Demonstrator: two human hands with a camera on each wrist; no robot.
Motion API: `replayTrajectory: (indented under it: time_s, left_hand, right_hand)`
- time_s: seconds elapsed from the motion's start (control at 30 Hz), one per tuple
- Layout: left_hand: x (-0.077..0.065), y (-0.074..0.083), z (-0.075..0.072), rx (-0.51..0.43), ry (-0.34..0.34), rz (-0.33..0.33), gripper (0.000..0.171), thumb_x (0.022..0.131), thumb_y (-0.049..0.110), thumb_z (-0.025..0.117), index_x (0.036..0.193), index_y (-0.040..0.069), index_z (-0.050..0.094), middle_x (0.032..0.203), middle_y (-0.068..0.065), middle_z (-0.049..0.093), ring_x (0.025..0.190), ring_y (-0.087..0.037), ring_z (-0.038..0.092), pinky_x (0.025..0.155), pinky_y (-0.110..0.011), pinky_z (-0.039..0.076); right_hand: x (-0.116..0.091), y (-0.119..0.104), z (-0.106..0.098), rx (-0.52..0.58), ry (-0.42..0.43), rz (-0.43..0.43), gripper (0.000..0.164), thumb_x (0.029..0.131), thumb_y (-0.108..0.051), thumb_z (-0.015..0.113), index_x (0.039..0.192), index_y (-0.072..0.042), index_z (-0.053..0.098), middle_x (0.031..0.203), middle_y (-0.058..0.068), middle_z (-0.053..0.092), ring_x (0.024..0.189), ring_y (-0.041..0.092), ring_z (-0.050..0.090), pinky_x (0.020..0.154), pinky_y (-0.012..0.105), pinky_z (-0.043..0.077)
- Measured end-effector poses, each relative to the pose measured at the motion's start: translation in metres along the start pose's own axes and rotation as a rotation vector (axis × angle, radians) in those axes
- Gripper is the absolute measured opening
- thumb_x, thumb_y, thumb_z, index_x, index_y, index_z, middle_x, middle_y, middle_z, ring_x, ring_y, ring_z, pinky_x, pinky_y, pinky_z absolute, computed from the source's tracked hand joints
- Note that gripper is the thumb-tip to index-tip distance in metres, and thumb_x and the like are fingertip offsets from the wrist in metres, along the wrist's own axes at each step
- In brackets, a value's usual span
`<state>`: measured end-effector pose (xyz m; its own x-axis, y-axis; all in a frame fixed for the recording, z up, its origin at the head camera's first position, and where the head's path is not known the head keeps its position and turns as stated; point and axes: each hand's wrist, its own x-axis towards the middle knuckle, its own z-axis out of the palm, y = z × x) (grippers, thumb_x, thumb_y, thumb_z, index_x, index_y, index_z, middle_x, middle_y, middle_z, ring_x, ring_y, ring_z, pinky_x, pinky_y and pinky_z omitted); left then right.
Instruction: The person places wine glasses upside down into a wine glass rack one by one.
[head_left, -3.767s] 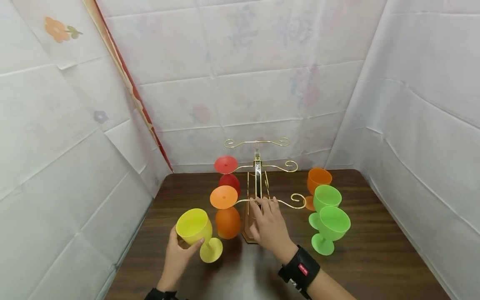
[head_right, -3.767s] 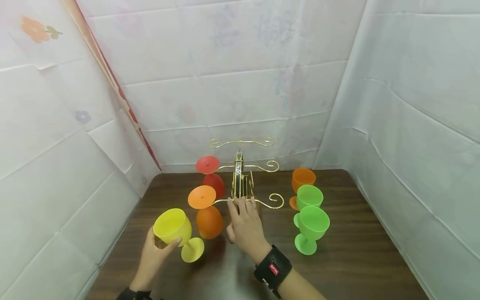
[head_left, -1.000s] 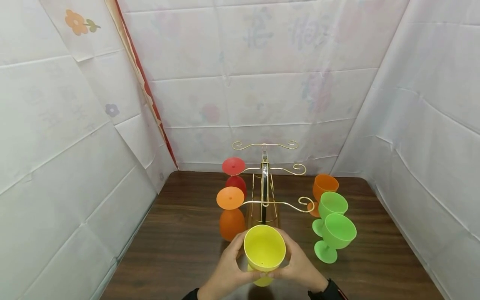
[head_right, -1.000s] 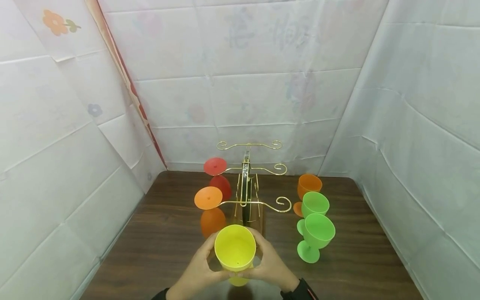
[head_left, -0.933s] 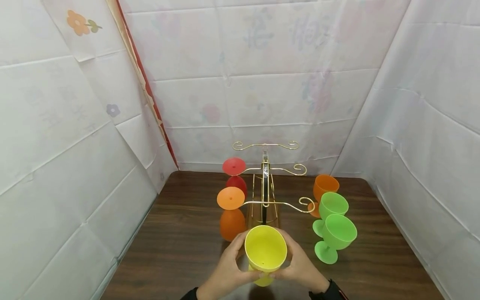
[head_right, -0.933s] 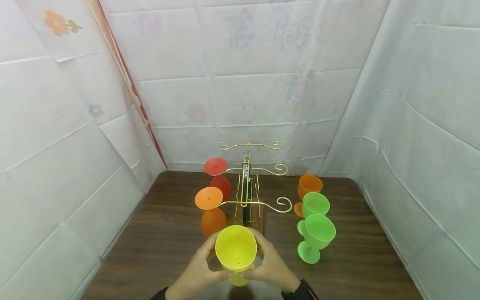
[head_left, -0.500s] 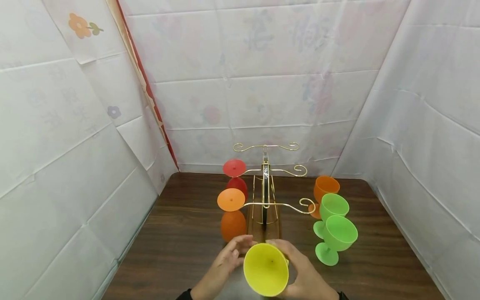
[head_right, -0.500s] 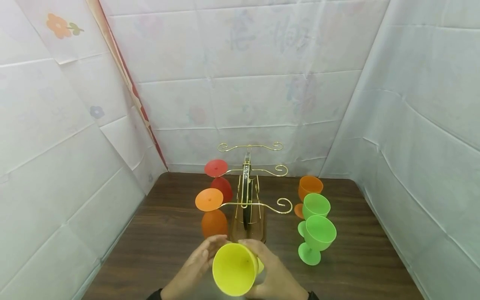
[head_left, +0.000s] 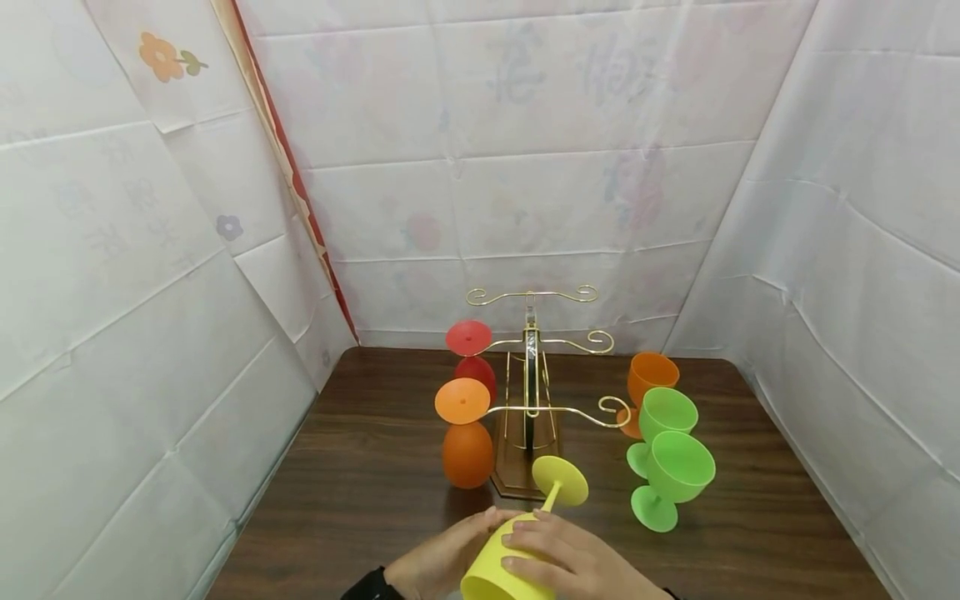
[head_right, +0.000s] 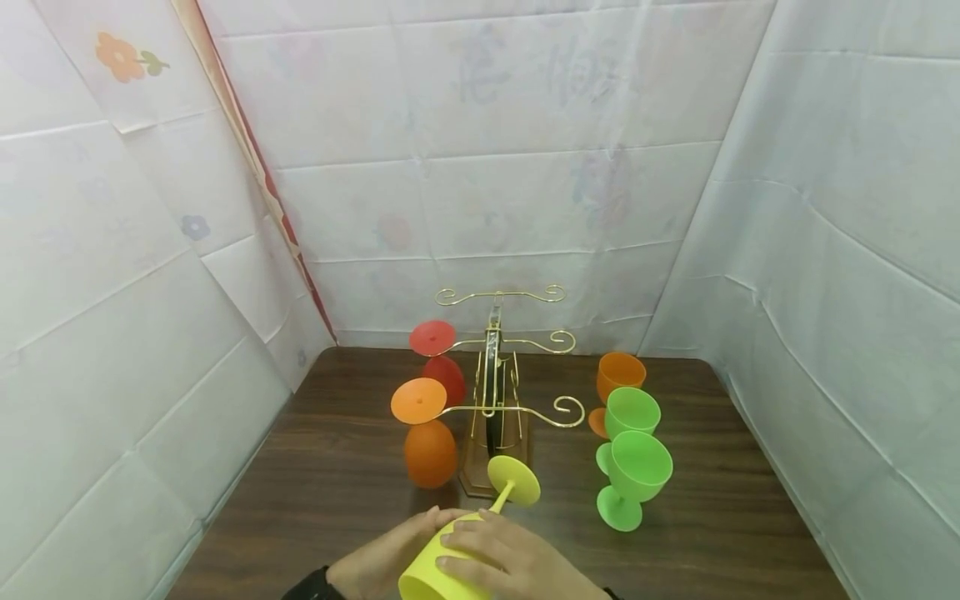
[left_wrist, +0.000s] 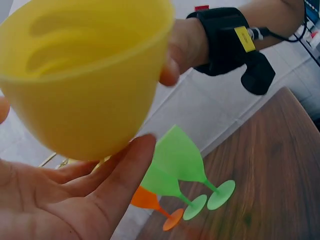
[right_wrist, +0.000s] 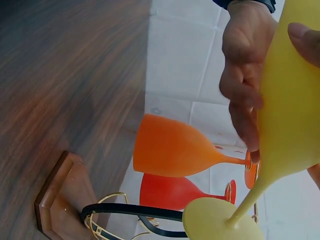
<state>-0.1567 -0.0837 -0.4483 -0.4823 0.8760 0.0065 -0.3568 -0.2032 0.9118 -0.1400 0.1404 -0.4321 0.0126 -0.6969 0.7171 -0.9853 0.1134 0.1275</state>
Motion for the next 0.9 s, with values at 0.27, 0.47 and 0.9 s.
replayTrajectory:
  time_s: [0.27,0.47,0.9]
  left_hand:
    - [-0.003,0.002,0.006,-0.081,-0.098,-0.019,0.051,0.105,0.028,0.020,0.147,0.000,0.020,0.126,0.004,0.054,0.110,-0.006,0.057,0.092,-0.025,0.047]
    - [-0.007,0.002,0.005,-0.075,-0.051,-0.029,0.049,0.104,0.027,0.023,0.145,-0.002,0.024,0.124,0.002,0.054,0.105,-0.007,0.058,0.089,-0.026,0.049]
    - [-0.019,0.021,0.016,0.113,0.168,0.084,0.057,0.099,0.023,0.041,0.145,-0.001,0.018,0.134,-0.010,0.045,0.115,-0.019,0.054,0.094,-0.036,0.047]
  right_hand:
    - [-0.003,-0.001,0.004,-0.052,-0.039,-0.011,0.042,0.093,-0.032,0.058,0.122,-0.001,0.058,0.128,0.015,0.056,0.120,0.026,0.052,0.099,0.041,0.043]
    - [-0.002,-0.004,0.007,-0.051,-0.042,0.005,0.044,0.094,-0.033,0.056,0.124,0.000,0.056,0.130,0.015,0.054,0.122,0.028,0.050,0.103,0.042,0.039]
    - [-0.007,0.004,0.005,0.079,0.041,0.056,0.060,0.097,-0.047,0.041,0.129,0.004,0.045,0.143,0.022,0.035,0.137,0.035,0.025,0.111,0.040,0.025]
